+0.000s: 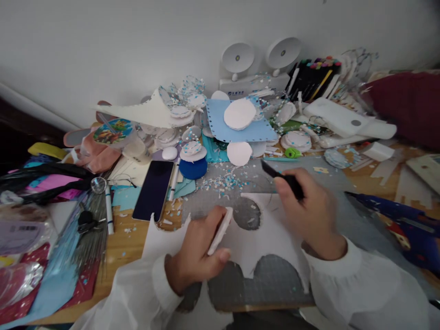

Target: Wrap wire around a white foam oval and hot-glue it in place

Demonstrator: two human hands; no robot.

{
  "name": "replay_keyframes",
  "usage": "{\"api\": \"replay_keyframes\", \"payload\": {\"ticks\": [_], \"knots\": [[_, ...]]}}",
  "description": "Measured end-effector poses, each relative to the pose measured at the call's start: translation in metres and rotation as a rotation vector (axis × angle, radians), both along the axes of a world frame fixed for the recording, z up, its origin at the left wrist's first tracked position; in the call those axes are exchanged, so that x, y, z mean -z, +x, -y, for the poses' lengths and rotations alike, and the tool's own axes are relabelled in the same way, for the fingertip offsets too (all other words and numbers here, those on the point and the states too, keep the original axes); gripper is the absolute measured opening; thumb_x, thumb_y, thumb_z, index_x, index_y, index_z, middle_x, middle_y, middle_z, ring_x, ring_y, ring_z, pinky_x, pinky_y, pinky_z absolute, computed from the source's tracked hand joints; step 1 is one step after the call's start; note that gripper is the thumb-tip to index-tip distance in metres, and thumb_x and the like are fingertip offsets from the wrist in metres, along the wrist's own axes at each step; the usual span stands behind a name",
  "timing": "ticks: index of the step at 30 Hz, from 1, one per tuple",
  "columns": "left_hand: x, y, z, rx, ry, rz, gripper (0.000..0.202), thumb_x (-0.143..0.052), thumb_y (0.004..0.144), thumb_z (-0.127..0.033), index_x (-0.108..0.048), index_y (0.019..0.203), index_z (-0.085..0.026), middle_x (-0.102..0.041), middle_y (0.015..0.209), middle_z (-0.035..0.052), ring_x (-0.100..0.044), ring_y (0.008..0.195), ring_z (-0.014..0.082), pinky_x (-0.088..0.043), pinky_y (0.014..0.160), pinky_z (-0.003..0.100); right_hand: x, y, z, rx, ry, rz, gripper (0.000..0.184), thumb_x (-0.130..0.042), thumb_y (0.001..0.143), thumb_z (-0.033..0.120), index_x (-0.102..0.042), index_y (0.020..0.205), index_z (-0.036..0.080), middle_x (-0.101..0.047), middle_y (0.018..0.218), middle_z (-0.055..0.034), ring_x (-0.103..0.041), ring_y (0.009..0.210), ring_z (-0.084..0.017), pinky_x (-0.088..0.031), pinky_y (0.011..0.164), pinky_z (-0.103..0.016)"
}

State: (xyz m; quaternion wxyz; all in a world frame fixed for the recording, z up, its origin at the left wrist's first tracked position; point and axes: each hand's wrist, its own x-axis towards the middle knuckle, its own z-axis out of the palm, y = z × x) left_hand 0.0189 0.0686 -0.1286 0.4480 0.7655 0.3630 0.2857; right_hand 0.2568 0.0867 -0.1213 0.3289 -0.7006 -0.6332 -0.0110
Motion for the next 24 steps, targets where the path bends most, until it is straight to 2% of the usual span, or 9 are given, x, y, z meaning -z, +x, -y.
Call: {"api": "replay_keyframes", "payload": {"ticks": [3, 6, 8, 10, 13, 15, 18, 21, 24], "knots": [[0.007, 0.000, 0.002, -0.106, -0.046, 0.055, 0.056, -0.015, 0.092, -0.062, -0.051, 0.098, -0.020, -0.052, 0.075, 0.0032, -0.049, 0.065, 0.0189, -0.034, 0.060, 0.032, -0.006, 0.011, -0.009, 0.157, -0.074, 0.013, 0.039, -0.042, 0.090, 0.052, -0.061, 0.104, 0.021, -0.068, 0.077, -0.0074, -0.061, 0.067, -0.025, -0.033, 0.057, -0.030], [0.006, 0.001, 0.002, -0.187, -0.070, 0.016, 0.044, -0.024, 0.094, -0.054, -0.050, 0.106, -0.020, -0.055, 0.078, 0.0033, -0.052, 0.069, 0.0196, -0.036, 0.062, 0.032, -0.007, 0.022, -0.018, 0.271, -0.174, 0.113, 0.037, -0.045, 0.089, 0.049, -0.062, 0.104, 0.020, -0.069, 0.081, -0.0106, -0.061, 0.071, -0.028, -0.030, 0.056, -0.031], [0.003, 0.003, 0.002, -0.218, -0.026, -0.060, 0.037, -0.043, 0.090, -0.049, -0.049, 0.113, -0.020, -0.060, 0.090, 0.0052, -0.056, 0.080, 0.0214, -0.041, 0.070, 0.034, -0.002, 0.029, -0.022, 0.286, -0.259, 0.196, 0.036, -0.045, 0.090, 0.048, -0.064, 0.102, 0.019, -0.069, 0.078, -0.0117, -0.060, 0.068, -0.028, -0.029, 0.056, -0.032], [0.000, 0.006, 0.001, -0.259, 0.040, -0.115, 0.043, -0.059, 0.082, -0.040, -0.047, 0.119, -0.021, -0.060, 0.108, 0.0074, -0.058, 0.098, 0.0240, -0.044, 0.083, 0.037, 0.006, 0.034, -0.026, 0.247, -0.300, 0.259, 0.034, -0.047, 0.089, 0.045, -0.065, 0.099, 0.017, -0.068, 0.078, -0.0127, -0.060, 0.069, -0.028, -0.032, 0.058, -0.033], [-0.002, 0.010, 0.001, -0.304, 0.076, -0.149, 0.061, -0.069, 0.073, -0.032, -0.042, 0.127, -0.023, -0.056, 0.125, 0.0084, -0.055, 0.114, 0.0267, -0.042, 0.096, 0.040, 0.016, 0.035, -0.029, 0.180, -0.218, 0.283, 0.033, -0.051, 0.087, 0.039, -0.064, 0.104, 0.014, -0.067, 0.090, -0.0162, -0.061, 0.083, -0.032, -0.039, 0.067, -0.038], [-0.002, 0.011, 0.001, -0.320, 0.036, -0.165, 0.070, -0.072, 0.070, -0.033, -0.038, 0.131, -0.025, -0.056, 0.127, 0.0087, -0.057, 0.113, 0.0275, -0.044, 0.095, 0.042, 0.018, 0.030, -0.028, 0.103, -0.047, 0.209, 0.033, -0.051, 0.087, 0.035, -0.060, 0.110, 0.013, -0.065, 0.096, -0.0168, -0.060, 0.091, -0.032, -0.042, 0.073, -0.041], [-0.001, 0.012, 0.001, -0.328, -0.044, -0.170, 0.081, -0.077, 0.065, -0.033, -0.033, 0.133, -0.026, -0.059, 0.122, 0.0080, -0.061, 0.105, 0.0273, -0.048, 0.090, 0.042, 0.012, 0.013, -0.020, -0.164, 0.188, 0.003, 0.021, -0.052, 0.088, 0.030, -0.059, 0.102, 0.016, -0.064, 0.089, -0.0100, -0.059, 0.085, -0.025, -0.042, 0.078, -0.039], [0.001, 0.012, 0.001, -0.286, -0.051, -0.144, 0.084, -0.079, 0.064, -0.034, -0.032, 0.133, -0.027, -0.058, 0.124, 0.0092, -0.060, 0.109, 0.0290, -0.048, 0.090, 0.044, 0.004, -0.009, -0.004, -0.458, 0.178, -0.095, 0.011, -0.053, 0.088, 0.028, -0.059, 0.089, 0.019, -0.064, 0.081, -0.0046, -0.057, 0.080, -0.022, -0.039, 0.077, -0.038], [0.003, 0.010, 0.002, -0.225, 0.012, -0.093, 0.082, -0.079, 0.065, -0.036, -0.032, 0.132, -0.026, -0.054, 0.129, 0.0121, -0.057, 0.113, 0.0311, -0.047, 0.092, 0.047, 0.001, -0.026, 0.009, -0.620, 0.106, -0.080, 0.010, -0.056, 0.086, 0.029, -0.057, 0.082, 0.020, -0.063, 0.078, -0.0026, -0.055, 0.079, -0.021, -0.034, 0.075, -0.038]]}}
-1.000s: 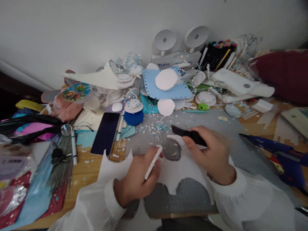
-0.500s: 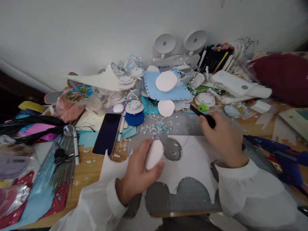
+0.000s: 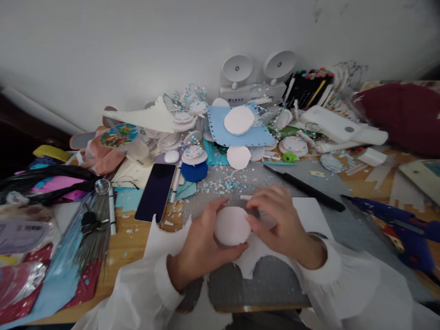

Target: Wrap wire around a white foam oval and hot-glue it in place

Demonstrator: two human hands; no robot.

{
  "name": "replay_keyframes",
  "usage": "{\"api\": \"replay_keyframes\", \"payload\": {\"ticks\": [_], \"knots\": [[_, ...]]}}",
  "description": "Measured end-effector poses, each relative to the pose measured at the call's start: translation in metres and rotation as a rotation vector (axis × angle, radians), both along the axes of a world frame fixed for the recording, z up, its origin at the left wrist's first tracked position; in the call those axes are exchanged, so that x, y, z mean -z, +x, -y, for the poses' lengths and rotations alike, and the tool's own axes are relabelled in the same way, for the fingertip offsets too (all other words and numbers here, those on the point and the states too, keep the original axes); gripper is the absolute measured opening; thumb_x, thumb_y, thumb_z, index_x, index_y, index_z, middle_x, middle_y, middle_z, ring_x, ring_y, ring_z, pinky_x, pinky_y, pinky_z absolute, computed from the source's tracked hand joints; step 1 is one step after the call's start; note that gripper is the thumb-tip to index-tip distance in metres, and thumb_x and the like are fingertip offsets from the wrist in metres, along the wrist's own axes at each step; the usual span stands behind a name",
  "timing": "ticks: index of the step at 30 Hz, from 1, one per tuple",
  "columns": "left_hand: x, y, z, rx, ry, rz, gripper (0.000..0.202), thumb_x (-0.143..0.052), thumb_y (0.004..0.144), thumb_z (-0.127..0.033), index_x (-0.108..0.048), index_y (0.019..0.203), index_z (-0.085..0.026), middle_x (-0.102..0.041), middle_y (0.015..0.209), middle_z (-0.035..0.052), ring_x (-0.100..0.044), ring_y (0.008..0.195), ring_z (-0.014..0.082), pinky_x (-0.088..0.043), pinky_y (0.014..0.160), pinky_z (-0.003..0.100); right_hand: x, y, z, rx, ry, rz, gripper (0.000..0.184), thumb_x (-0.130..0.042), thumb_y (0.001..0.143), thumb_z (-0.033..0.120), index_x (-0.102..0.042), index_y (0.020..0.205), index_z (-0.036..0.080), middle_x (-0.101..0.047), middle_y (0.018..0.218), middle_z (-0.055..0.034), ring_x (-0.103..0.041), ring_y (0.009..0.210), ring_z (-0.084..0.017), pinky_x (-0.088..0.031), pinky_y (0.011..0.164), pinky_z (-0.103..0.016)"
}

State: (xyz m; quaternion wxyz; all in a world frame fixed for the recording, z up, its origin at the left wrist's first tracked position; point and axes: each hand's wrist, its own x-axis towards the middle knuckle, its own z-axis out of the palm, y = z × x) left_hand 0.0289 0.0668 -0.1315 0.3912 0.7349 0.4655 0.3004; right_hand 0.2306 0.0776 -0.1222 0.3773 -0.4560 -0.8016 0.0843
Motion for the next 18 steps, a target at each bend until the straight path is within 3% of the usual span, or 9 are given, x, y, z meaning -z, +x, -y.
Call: {"api": "replay_keyframes", "payload": {"ticks": [7, 12, 15, 18], "knots": [[-0.0039, -0.0050, 0.0040, 0.064, 0.153, 0.137, 0.076, -0.082, 0.064, -0.037, -0.039, 0.127, -0.026, -0.058, 0.117, 0.0086, -0.060, 0.104, 0.0272, -0.049, 0.087, 0.040, -0.0010, -0.0056, 0.0084, -0.113, -0.067, -0.117, 0.011, -0.052, 0.089, 0.022, -0.053, 0.078, 0.019, -0.057, 0.071, -0.0005, -0.052, 0.073, -0.018, -0.034, 0.071, -0.035], [-0.0067, -0.0042, 0.0017, 0.143, 0.121, 0.275, 0.077, -0.085, 0.061, -0.036, -0.042, 0.125, -0.027, -0.057, 0.116, 0.0072, -0.057, 0.105, 0.0254, -0.047, 0.090, 0.038, -0.0015, -0.0020, 0.0084, -0.164, -0.044, -0.060, 0.012, -0.047, 0.090, 0.018, -0.054, 0.081, 0.018, -0.059, 0.075, -0.0023, -0.051, 0.076, -0.018, -0.033, 0.072, -0.036], [-0.0080, -0.0039, -0.0013, 0.076, 0.082, 0.434, 0.068, -0.082, 0.062, -0.037, -0.047, 0.119, -0.024, -0.055, 0.117, 0.0079, -0.053, 0.111, 0.0263, -0.043, 0.095, 0.038, -0.0017, 0.0008, 0.0051, -0.098, 0.030, -0.006, 0.011, -0.045, 0.090, 0.018, -0.057, 0.090, 0.017, -0.062, 0.084, -0.0052, -0.052, 0.080, -0.020, -0.033, 0.073, -0.037], [-0.0073, -0.0059, -0.0043, -0.049, -0.022, 0.570, 0.055, -0.076, 0.069, -0.041, -0.049, 0.114, -0.023, -0.055, 0.118, 0.0082, -0.053, 0.110, 0.0244, -0.044, 0.092, 0.035, 0.0001, 0.0013, -0.0001, 0.011, 0.043, 0.173, 0.016, -0.053, 0.087, 0.029, -0.059, 0.095, 0.016, -0.065, 0.088, -0.0070, -0.053, 0.083, -0.022, -0.030, 0.071, -0.037]]}}
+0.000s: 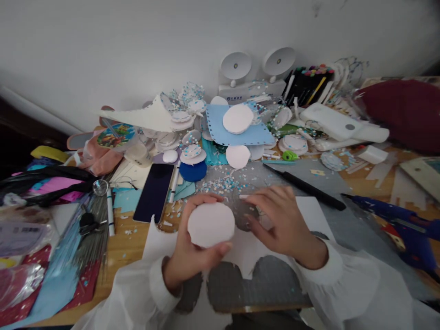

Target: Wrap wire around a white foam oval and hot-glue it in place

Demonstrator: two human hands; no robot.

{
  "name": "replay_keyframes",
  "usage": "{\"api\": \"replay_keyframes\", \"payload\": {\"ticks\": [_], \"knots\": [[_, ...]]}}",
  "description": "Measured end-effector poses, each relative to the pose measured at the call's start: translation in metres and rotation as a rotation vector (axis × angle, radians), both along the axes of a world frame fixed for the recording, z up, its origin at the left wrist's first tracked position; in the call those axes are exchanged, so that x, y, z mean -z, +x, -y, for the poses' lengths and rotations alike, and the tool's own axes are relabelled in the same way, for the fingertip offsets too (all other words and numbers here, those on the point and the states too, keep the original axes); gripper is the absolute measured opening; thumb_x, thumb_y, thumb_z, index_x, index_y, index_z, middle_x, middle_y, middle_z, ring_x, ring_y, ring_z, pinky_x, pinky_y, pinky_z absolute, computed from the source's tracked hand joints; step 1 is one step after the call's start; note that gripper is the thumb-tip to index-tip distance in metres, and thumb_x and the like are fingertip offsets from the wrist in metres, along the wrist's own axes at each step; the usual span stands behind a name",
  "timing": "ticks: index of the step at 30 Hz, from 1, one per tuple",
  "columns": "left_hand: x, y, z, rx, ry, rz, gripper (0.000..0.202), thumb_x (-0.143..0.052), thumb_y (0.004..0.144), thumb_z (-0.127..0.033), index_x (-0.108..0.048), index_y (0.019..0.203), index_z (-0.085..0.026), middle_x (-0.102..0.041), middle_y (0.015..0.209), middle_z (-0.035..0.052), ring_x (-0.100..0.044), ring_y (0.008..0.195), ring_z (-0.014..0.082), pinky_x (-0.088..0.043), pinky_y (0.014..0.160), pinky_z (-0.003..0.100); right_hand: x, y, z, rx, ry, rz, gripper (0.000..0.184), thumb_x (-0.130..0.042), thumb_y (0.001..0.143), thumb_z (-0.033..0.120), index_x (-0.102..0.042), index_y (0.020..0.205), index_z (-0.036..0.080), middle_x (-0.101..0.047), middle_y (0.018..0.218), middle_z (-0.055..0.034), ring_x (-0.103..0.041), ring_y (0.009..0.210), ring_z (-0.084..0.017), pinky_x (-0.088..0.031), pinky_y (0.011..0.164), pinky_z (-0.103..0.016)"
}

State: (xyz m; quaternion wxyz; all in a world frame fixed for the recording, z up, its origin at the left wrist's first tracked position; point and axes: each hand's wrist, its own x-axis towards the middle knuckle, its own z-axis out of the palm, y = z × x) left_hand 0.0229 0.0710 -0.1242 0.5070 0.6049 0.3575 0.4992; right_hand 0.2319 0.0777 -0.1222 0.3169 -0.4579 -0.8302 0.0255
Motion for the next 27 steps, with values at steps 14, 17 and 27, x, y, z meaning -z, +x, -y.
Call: {"api": "replay_keyframes", "payload": {"ticks": [14, 17, 27], "knots": [[0.009, 0.000, -0.004, -0.065, -0.317, 0.269, 0.051, -0.076, 0.066, -0.048, -0.056, 0.107, -0.023, -0.059, 0.105, 0.0034, -0.056, 0.092, 0.0169, -0.048, 0.078, 0.025, 0.011, 0.009, -0.011, 0.093, -0.036, 0.145, 0.021, -0.047, 0.095, 0.021, -0.060, 0.079, 0.017, -0.062, 0.068, -0.0022, -0.053, 0.065, -0.018, -0.029, 0.066, -0.034], [0.012, -0.002, -0.003, -0.005, -0.325, 0.275, 0.048, -0.074, 0.070, -0.046, -0.056, 0.109, -0.025, -0.059, 0.106, 0.0025, -0.055, 0.089, 0.0153, -0.047, 0.076, 0.023, 0.010, 0.011, -0.010, 0.116, -0.059, 0.011, 0.021, -0.044, 0.097, 0.024, -0.057, 0.082, 0.018, -0.061, 0.067, -0.0015, -0.054, 0.063, -0.017, -0.033, 0.066, -0.033], [0.004, 0.001, -0.001, 0.168, -0.415, 0.383, 0.050, -0.074, 0.069, -0.045, -0.054, 0.109, -0.023, -0.061, 0.118, 0.0083, -0.059, 0.102, 0.0228, -0.045, 0.086, 0.033, 0.007, 0.009, 0.003, 0.040, -0.033, -0.313, 0.019, -0.036, 0.095, 0.018, -0.055, 0.098, 0.021, -0.060, 0.075, -0.0029, -0.057, 0.071, -0.018, -0.044, 0.066, -0.032]]}}
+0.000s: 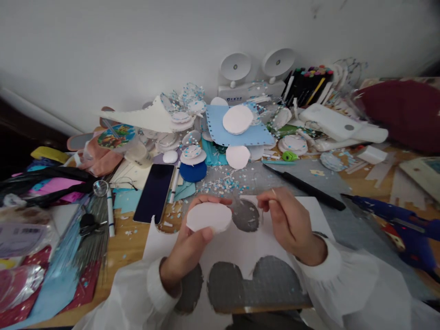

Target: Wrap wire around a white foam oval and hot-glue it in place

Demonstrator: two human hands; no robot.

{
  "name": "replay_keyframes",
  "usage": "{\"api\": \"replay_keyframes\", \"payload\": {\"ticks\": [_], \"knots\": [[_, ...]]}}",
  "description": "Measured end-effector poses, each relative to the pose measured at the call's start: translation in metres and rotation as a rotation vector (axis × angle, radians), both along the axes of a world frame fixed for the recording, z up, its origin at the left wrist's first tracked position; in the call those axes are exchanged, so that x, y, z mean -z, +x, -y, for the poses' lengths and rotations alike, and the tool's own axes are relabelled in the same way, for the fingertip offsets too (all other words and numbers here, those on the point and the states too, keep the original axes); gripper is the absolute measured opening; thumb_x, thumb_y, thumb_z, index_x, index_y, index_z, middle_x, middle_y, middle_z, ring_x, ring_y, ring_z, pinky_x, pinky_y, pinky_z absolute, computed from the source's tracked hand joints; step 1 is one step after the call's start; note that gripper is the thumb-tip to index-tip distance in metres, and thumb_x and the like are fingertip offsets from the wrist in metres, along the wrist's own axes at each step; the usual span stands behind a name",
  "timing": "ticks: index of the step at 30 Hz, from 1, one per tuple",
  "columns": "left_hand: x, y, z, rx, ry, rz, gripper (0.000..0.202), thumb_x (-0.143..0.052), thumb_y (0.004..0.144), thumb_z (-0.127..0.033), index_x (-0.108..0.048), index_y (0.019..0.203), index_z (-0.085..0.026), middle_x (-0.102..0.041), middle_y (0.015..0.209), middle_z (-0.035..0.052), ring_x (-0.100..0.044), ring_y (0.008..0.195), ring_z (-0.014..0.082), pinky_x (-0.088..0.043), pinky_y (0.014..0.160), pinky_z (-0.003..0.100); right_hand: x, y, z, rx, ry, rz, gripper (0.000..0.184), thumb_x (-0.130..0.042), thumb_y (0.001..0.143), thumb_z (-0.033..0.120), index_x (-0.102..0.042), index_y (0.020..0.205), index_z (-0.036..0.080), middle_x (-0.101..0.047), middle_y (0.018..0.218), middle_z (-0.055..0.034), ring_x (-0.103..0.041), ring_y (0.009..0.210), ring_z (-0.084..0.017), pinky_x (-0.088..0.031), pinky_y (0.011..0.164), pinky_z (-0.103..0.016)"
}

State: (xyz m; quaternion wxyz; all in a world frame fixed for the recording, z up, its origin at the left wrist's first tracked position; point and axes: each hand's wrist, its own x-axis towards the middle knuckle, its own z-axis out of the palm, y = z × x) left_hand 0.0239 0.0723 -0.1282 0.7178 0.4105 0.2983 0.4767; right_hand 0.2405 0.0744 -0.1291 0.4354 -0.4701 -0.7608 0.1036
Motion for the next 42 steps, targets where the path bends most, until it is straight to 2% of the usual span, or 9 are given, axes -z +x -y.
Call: {"api": "replay_keyframes", "payload": {"ticks": [5, 12, 20, 23, 26, 29, 32, 38, 42], "knots": [[-0.010, 0.002, -0.002, 0.068, -0.103, 0.165, 0.047, -0.074, 0.067, -0.046, -0.057, 0.103, -0.022, -0.062, 0.120, 0.0105, -0.059, 0.107, 0.0257, -0.042, 0.094, 0.038, -0.002, -0.003, -0.003, -0.253, 0.168, 0.179, 0.018, -0.037, 0.092, 0.016, -0.051, 0.102, 0.020, -0.063, 0.079, -0.0052, -0.057, 0.072, -0.019, -0.044, 0.066, -0.033], [-0.012, 0.000, -0.002, 0.110, -0.105, 0.276, 0.053, -0.063, 0.067, -0.053, -0.058, 0.105, -0.018, -0.054, 0.076, 0.0051, -0.051, 0.072, 0.0186, -0.043, 0.069, 0.033, -0.004, -0.006, -0.003, -0.361, 0.209, 0.248, 0.018, -0.038, 0.090, 0.014, -0.051, 0.102, 0.016, -0.063, 0.084, -0.0096, -0.054, 0.073, -0.021, -0.044, 0.065, -0.035], [-0.007, -0.003, -0.001, 0.037, -0.118, 0.213, 0.057, -0.067, 0.062, -0.052, -0.059, 0.107, -0.017, -0.054, 0.096, 0.0086, -0.053, 0.089, 0.0238, -0.043, 0.084, 0.038, -0.008, -0.005, -0.003, -0.458, 0.218, 0.241, 0.024, -0.032, 0.093, 0.016, -0.050, 0.109, 0.015, -0.065, 0.090, -0.0106, -0.058, 0.079, -0.021, -0.045, 0.068, -0.036], [-0.009, -0.003, -0.002, 0.049, -0.116, 0.259, 0.056, -0.067, 0.063, -0.053, -0.060, 0.105, -0.018, -0.056, 0.092, 0.0080, -0.053, 0.093, 0.0257, -0.042, 0.085, 0.038, -0.007, -0.006, -0.003, -0.543, 0.178, 0.290, 0.024, -0.030, 0.095, 0.017, -0.050, 0.108, 0.014, -0.064, 0.079, -0.0073, -0.055, 0.070, -0.020, -0.043, 0.066, -0.035], [-0.010, -0.002, -0.003, 0.119, -0.107, 0.358, 0.056, -0.064, 0.067, -0.054, -0.058, 0.107, -0.016, -0.053, 0.080, 0.0047, -0.053, 0.082, 0.0218, -0.040, 0.075, 0.032, -0.006, -0.008, -0.003, -0.585, 0.189, 0.330, 0.024, -0.030, 0.096, 0.020, -0.050, 0.107, 0.015, -0.060, 0.066, -0.0021, -0.050, 0.059, -0.018, -0.041, 0.064, -0.035], [-0.009, -0.002, -0.002, 0.188, -0.090, 0.414, 0.058, -0.063, 0.070, -0.053, -0.055, 0.113, -0.015, -0.051, 0.073, 0.0023, -0.050, 0.073, 0.0186, -0.036, 0.069, 0.030, -0.003, -0.010, -0.002, -0.571, 0.190, 0.306, 0.028, -0.034, 0.097, 0.036, -0.051, 0.106, 0.016, -0.057, 0.064, -0.0004, -0.050, 0.057, -0.017, -0.040, 0.062, -0.035], [-0.008, -0.003, -0.002, 0.204, -0.074, 0.414, 0.058, -0.063, 0.070, -0.051, -0.054, 0.115, -0.015, -0.051, 0.073, 0.0023, -0.048, 0.074, 0.0185, -0.034, 0.071, 0.030, 0.001, -0.011, -0.001, -0.450, 0.214, 0.228, 0.043, -0.050, 0.087, 0.055, -0.049, 0.105, 0.016, -0.061, 0.077, -0.0044, -0.056, 0.065, -0.018, -0.042, 0.061, -0.034], [-0.011, -0.002, 0.000, 0.209, -0.054, 0.401, 0.056, -0.064, 0.068, -0.050, -0.053, 0.111, -0.015, -0.053, 0.073, 0.0023, -0.047, 0.072, 0.0178, -0.034, 0.070, 0.031, 0.008, -0.011, -0.001, -0.254, 0.081, 0.180, 0.060, -0.072, 0.076, 0.044, -0.041, 0.120, 0.017, -0.057, 0.119, -0.0184, -0.057, 0.109, -0.028, -0.051, 0.084, -0.041], [-0.011, -0.002, 0.000, 0.229, -0.073, 0.352, 0.059, -0.068, 0.063, -0.049, -0.051, 0.107, -0.015, -0.055, 0.077, 0.0047, -0.048, 0.072, 0.0176, -0.034, 0.068, 0.029, 0.008, -0.011, -0.003, -0.265, -0.058, 0.183, 0.074, -0.073, 0.075, 0.044, -0.034, 0.132, 0.018, -0.053, 0.131, -0.0201, -0.055, 0.115, -0.029, -0.051, 0.085, -0.043]]}}
